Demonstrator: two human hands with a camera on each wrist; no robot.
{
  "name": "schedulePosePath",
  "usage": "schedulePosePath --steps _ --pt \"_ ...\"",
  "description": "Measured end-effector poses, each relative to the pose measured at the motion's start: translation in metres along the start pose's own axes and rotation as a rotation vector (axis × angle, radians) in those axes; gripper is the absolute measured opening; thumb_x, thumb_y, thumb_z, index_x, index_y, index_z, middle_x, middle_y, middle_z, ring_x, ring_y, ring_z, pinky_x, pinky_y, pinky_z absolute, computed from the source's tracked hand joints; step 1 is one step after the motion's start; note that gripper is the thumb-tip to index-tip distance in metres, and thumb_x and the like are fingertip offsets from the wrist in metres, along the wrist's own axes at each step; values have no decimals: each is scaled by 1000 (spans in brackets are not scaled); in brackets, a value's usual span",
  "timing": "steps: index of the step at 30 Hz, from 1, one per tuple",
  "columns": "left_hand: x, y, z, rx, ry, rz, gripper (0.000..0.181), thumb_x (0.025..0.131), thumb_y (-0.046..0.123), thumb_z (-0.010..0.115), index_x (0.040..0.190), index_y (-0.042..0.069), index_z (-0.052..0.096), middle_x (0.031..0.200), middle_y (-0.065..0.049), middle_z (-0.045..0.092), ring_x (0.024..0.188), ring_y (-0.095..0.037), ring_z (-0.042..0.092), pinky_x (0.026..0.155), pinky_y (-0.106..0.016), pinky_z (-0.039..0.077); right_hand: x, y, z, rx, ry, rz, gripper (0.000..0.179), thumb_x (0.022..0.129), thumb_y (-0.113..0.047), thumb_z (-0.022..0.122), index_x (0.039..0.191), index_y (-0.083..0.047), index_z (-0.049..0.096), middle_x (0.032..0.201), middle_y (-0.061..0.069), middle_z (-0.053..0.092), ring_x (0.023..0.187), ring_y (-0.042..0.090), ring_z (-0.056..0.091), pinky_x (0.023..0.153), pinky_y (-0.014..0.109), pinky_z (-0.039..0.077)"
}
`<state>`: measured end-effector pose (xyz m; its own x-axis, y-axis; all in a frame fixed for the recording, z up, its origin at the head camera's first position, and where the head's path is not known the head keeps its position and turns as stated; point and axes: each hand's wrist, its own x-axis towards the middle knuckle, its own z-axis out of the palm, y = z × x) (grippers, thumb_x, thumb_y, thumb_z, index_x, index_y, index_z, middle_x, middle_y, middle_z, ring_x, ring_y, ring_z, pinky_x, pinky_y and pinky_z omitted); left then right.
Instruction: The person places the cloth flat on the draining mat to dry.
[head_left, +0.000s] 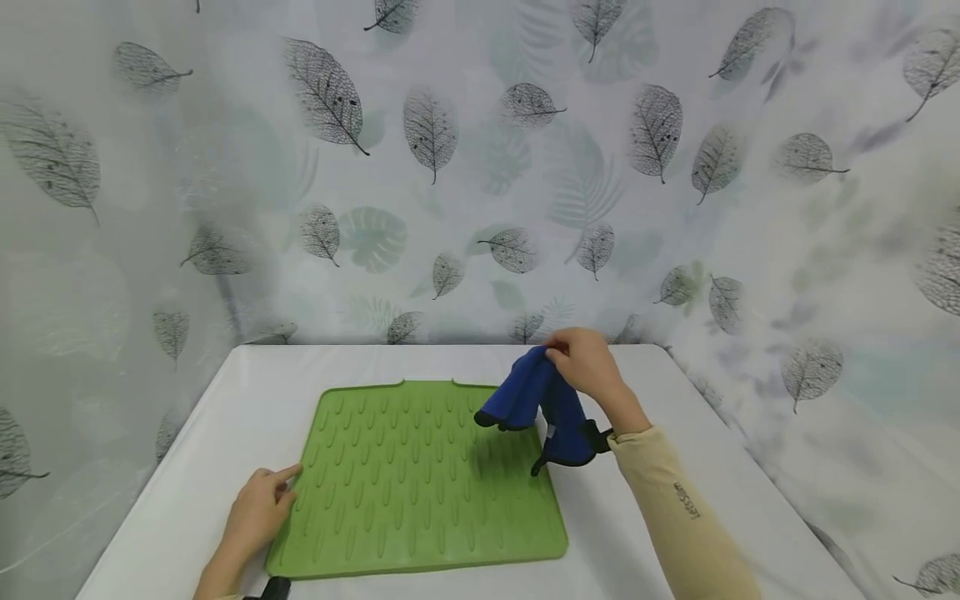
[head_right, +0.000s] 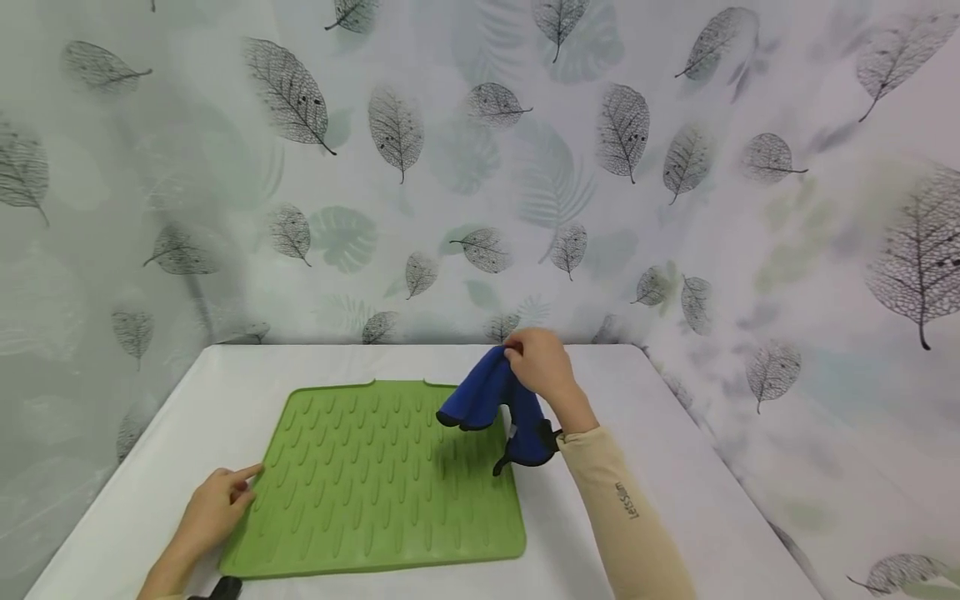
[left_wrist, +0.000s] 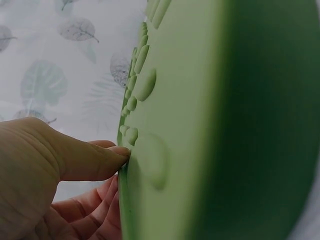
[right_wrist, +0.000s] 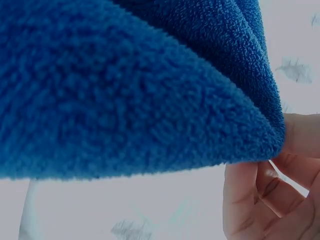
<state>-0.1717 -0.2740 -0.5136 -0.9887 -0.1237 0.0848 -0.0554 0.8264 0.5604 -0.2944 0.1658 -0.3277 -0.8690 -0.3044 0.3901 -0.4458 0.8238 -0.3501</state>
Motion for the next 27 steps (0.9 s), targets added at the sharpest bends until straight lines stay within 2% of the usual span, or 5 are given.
schedulePosePath --steps 11,17,23,27 --pt "-1 1 2 -18 15 -10 43 85 1 62 128 -5 59 91 -16 57 75 -20 51 63 -30 41 33 -56 42 45 -20 -25 14 93 -11 63 98 -6 75 87 9 71 75 21 64 70 36 52" --pt "0 0 4 -23 22 -7 43 85 1 64 128 -5 60 89 -14 57 74 -19 50 63 -30 41 46 -82 61 138 -88 8 15 95 -11 61 101 -7 75 92 9 72 79 22 66 71 34 53" --pt "1 3 1 -27 16 -25 42 87 2 65 128 -5 59 88 -13 55 73 -18 47 61 -29 38 49 -92 91 127 -131 24 16 96 -13 62 105 -8 74 98 9 72 87 23 67 74 36 54" --pt "1 2 -1 -23 17 -25 42 87 3 64 129 -5 59 88 -13 55 72 -18 46 62 -29 37 43 -89 117 94 -214 11 17 96 -14 62 106 -9 75 101 9 72 86 22 67 71 33 54"
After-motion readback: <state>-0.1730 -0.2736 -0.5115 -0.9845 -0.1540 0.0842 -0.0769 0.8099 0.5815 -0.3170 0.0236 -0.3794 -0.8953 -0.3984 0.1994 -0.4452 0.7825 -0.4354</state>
